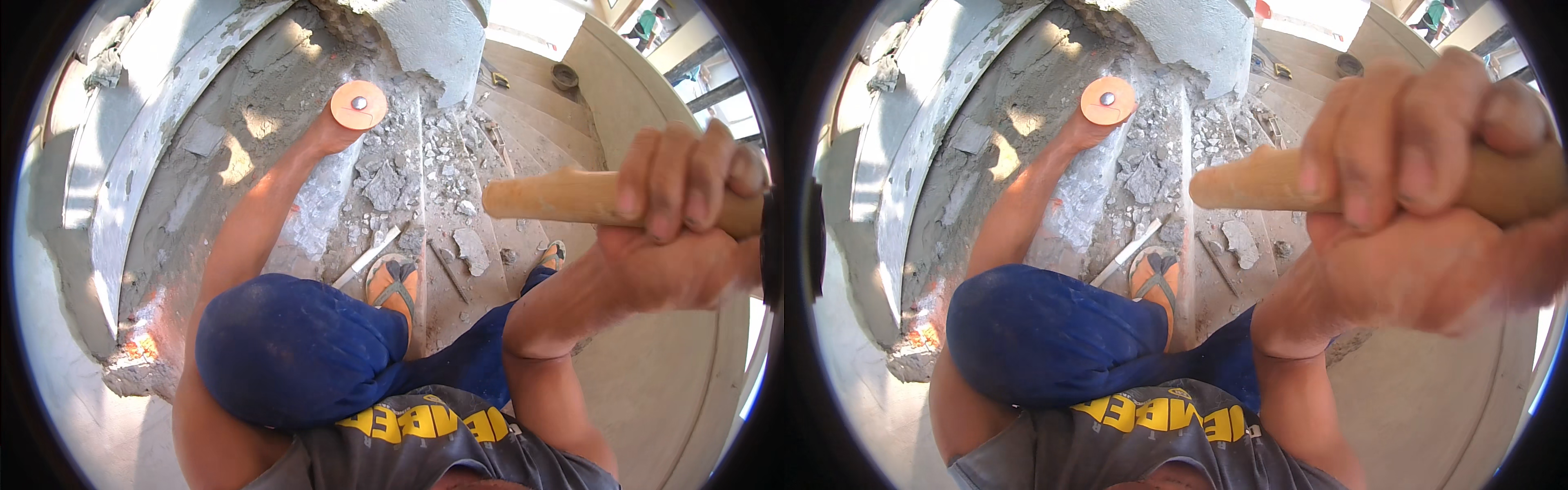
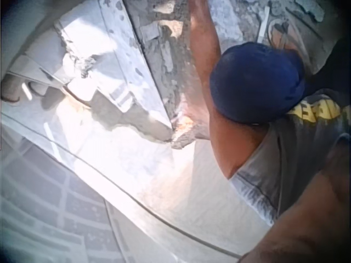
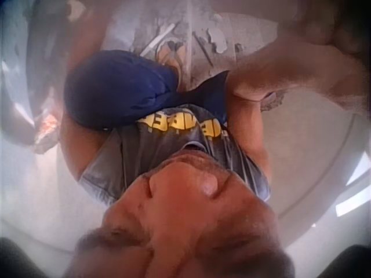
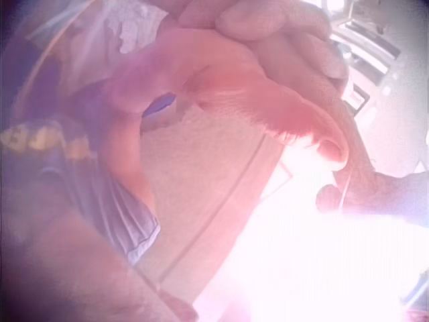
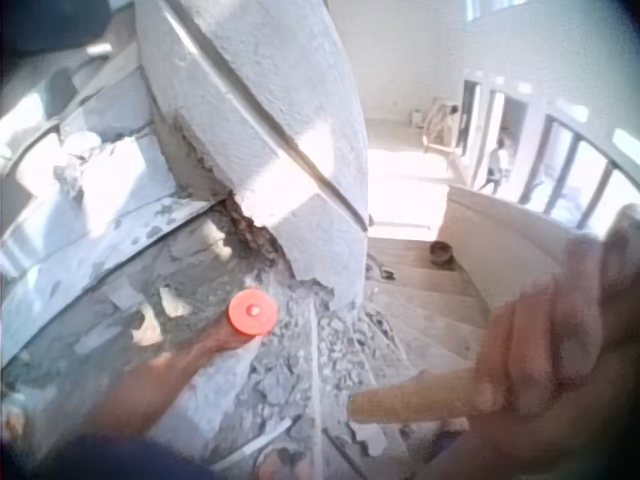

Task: The person chips away concrete from a set of stairs using a hammer and chisel before helping another person place a large tile onto a step.

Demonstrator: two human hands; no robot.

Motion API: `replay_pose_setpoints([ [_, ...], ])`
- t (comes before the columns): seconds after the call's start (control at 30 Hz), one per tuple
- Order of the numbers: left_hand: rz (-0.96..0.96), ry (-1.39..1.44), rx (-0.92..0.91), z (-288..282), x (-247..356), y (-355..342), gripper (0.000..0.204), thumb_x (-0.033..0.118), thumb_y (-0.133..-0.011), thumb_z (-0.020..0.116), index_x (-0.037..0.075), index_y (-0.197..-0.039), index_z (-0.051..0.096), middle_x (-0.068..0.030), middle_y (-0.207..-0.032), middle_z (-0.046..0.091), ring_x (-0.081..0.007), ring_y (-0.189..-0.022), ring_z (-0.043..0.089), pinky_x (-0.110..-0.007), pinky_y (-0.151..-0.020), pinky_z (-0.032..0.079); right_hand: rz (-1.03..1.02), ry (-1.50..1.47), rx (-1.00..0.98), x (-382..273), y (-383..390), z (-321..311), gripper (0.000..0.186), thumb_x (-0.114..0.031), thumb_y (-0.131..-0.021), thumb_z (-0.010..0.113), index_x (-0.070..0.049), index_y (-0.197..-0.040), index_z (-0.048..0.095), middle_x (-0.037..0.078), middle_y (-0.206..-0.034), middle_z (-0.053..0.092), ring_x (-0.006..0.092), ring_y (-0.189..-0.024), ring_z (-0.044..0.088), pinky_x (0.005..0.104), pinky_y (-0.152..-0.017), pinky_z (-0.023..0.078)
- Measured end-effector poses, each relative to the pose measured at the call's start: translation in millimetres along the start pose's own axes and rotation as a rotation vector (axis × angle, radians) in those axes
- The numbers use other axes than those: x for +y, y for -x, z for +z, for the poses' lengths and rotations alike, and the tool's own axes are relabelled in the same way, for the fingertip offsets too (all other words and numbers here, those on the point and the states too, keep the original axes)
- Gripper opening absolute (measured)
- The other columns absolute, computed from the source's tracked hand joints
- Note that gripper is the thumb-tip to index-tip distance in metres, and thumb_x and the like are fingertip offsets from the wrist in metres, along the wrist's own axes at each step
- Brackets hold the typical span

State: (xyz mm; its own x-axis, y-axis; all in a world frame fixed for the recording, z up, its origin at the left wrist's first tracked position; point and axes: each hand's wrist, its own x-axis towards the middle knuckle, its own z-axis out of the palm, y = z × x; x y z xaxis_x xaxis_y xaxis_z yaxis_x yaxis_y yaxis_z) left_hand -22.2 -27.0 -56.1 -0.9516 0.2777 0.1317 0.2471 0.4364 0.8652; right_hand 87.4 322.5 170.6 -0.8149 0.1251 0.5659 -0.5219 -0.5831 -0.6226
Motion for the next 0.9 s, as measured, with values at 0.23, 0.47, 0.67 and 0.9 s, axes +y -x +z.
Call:
replay_pose_setpoints([
  [0.23, 0.008, 0.116, -0.086, 12, 12, -1, 0.034, 0.013, -0.090, 0.077, 0.006, -0.121, 0.064, -0.0017, -0.112, 0.070, -0.0127, -0.105, 0.064, -0.032, -0.095, 0.052, 0.364, 0.819, -0.163, 167, 111, -15, 0.037, -0.035, -0.106, 0.058, -0.005, -0.085, 0.061, 0.001, -0.059, 0.053, 0.0116, -0.048, 0.047, 0.0317, -0.045, 0.038],
  [0.47, 0.004, -0.012, -0.065, -1, 4, 1, 0.035, 0.012, -0.092, 0.077, 0.006, -0.123, 0.064, -0.0026, -0.113, 0.070, -0.0133, -0.107, 0.064, -0.031, -0.096, 0.053, 0.600, 0.439, -0.080, 69, 66, -1, 0.053, -0.055, -0.107, 0.043, -0.008, -0.084, 0.050, -0.002, -0.053, 0.044, 0.0066, -0.037, 0.040, 0.0260, -0.031, 0.034],
  [0.67, -0.098, -0.062, -0.055, 0, 10, -6, 0.037, 0.011, -0.091, 0.079, 0.006, -0.125, 0.064, -0.0039, -0.118, 0.070, -0.0147, -0.112, 0.064, -0.032, -0.099, 0.051, -0.131, -0.039, 0.082, 5, 10, 26, 0.069, -0.075, -0.100, 0.032, -0.010, -0.091, 0.052, 0.001, -0.059, 0.043, 0.0098, -0.036, 0.036, 0.0297, -0.031, 0.038],
  [0.9, 0.042, 0.000, -0.092, 4, 30, 1, 0.030, 0.012, -0.093, 0.074, 0.006, -0.121, 0.066, -0.0050, -0.114, 0.071, -0.0145, -0.108, 0.064, -0.032, -0.096, 0.052, 0.684, 0.847, -0.222, 168, 96, -2, 0.042, -0.030, -0.103, 0.061, 0.000, -0.074, 0.059, 0.003, -0.056, 0.052, 0.0183, -0.051, 0.049, 0.0387, -0.053, 0.042],
])
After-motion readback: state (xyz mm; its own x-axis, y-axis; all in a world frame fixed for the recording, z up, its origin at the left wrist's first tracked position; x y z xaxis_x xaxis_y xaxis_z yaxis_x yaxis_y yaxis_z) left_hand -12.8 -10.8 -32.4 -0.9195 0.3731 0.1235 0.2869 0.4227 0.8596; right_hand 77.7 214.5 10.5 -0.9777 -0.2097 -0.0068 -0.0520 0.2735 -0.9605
